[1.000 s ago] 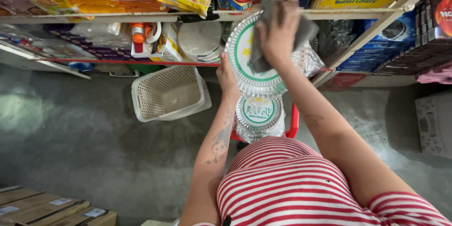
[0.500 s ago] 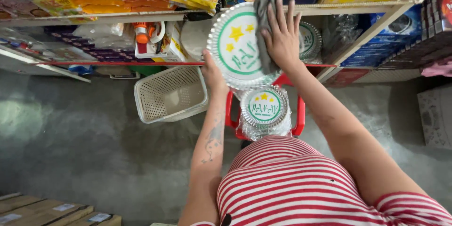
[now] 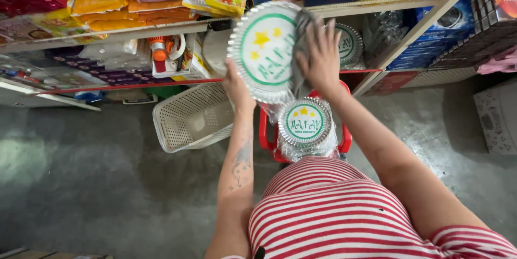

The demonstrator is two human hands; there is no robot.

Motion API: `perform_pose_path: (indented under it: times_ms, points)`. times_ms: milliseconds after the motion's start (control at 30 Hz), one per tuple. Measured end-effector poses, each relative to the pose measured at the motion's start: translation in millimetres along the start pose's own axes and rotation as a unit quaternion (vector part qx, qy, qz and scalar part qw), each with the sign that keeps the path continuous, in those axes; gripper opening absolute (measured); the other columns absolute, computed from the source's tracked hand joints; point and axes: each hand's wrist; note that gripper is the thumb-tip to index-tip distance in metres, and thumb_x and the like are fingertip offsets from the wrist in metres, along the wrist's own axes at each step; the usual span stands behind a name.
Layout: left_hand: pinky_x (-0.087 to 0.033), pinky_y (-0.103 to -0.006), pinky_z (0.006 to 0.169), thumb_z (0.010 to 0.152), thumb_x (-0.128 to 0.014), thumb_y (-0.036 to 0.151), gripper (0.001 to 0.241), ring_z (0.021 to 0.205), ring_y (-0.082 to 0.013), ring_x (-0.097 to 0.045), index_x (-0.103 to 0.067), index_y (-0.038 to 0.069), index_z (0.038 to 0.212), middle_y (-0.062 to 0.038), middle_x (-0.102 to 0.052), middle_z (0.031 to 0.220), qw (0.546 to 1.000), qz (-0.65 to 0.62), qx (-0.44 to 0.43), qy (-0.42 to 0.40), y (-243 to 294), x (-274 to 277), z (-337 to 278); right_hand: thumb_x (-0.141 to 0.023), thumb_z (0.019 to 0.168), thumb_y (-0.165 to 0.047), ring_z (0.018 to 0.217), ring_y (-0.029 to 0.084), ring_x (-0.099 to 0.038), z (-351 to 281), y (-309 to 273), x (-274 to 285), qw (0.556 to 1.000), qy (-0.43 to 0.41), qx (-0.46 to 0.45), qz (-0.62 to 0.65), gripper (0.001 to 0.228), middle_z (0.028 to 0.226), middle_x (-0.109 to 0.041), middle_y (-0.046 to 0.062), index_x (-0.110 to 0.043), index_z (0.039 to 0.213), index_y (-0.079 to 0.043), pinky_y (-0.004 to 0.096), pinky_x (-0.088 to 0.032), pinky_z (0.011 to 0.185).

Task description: Wiping dust off stacks of plastic-wrapped paper plates in a grocery store aisle.

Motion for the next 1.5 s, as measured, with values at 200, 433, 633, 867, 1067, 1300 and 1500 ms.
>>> perform_pose_path:
  times_ms: [200,433,633,867,1067,1300,1500]
  points:
    - [-0.040,-0.0358,0.066,0.097,-0.049,0.055,0.053,0.070,-0.0168,-0.046,-0.051,0.011,0.068,-0.003,-0.056,0.066,0.974,0.210,-0.060,-0.060,-43,-19,-5,-0.046,0.104,-0.073,0.159,0.040,-0.003,36,-19,-2,0.999,0.012,-0.040,0.029,0.091,0.171,-0.007,0.021,-0.017,0.167,-0.014,0.064,0.005,0.125]
    - [-0.034,-0.0310,0.062,0.100,-0.055,0.049,0.045,0.069,-0.0077,-0.040,-0.042,0.015,0.073,0.004,-0.045,0.069,0.982,0.140,-0.065,-0.105,-38,-8,-9,-0.049,0.107,-0.058,0.157,0.031,-0.002,45,3,4,1.000,0.009,-0.002,0.028,0.076,0.172,-0.015,0.010,-0.023,0.167,-0.019,0.065,0.007,0.123]
    - [-0.051,-0.0354,0.068,0.099,-0.057,0.053,0.052,0.078,-0.0194,-0.058,-0.065,0.004,0.083,-0.009,-0.062,0.080,0.990,0.121,-0.074,-0.025,-49,-18,11,-0.062,0.102,-0.058,0.155,0.035,-0.014,17,-33,-27,0.997,0.076,0.024,-0.011,0.082,0.167,-0.023,0.017,-0.027,0.163,-0.014,0.065,-0.008,0.122]
    - [-0.064,-0.0354,0.070,0.095,-0.062,0.057,0.057,0.078,-0.0210,-0.073,-0.075,0.002,0.091,-0.012,-0.073,0.083,0.995,0.071,-0.013,0.063,11,-18,-1,-0.068,0.094,-0.031,0.147,0.040,-0.041,-44,79,-140,0.981,0.158,0.109,-0.022,0.065,0.156,-0.049,0.022,-0.054,0.153,-0.008,0.064,-0.022,0.118]
    - [-0.063,-0.0319,0.072,0.094,-0.066,0.053,0.051,0.077,-0.0156,-0.073,-0.075,0.003,0.089,-0.012,-0.075,0.083,0.998,0.054,0.029,-0.004,12,-21,-25,-0.054,0.108,-0.017,0.131,0.046,-0.052,8,87,-30,0.898,0.119,-0.124,0.404,0.036,0.141,-0.059,0.026,-0.060,0.137,0.003,0.060,-0.039,0.110]
    - [-0.061,-0.0390,0.090,0.100,-0.057,0.057,0.060,0.097,-0.0206,-0.071,-0.071,0.001,0.114,-0.017,-0.074,0.104,0.995,0.071,0.053,-0.037,-59,-2,22,-0.093,0.070,-0.008,0.084,0.018,-0.073,-14,69,6,0.720,0.017,-0.290,0.630,0.050,0.095,-0.073,0.003,-0.074,0.116,-0.013,0.040,-0.059,0.075]
    - [-0.009,-0.0547,0.128,0.087,-0.052,0.080,0.117,0.155,-0.0426,-0.011,-0.010,0.000,0.162,-0.030,-0.009,0.167,0.927,0.289,0.102,-0.217,-12,-58,-56,-0.082,0.084,-0.014,0.097,0.041,-0.070,-48,83,-26,0.919,0.205,-0.137,0.307,0.037,0.098,-0.069,0.022,-0.064,0.116,-0.006,0.049,-0.052,0.080]
Point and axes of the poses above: each hand's wrist, its own z-axis towards the middle knuckle, its own x-axis out of the back of the hand, y = z × x
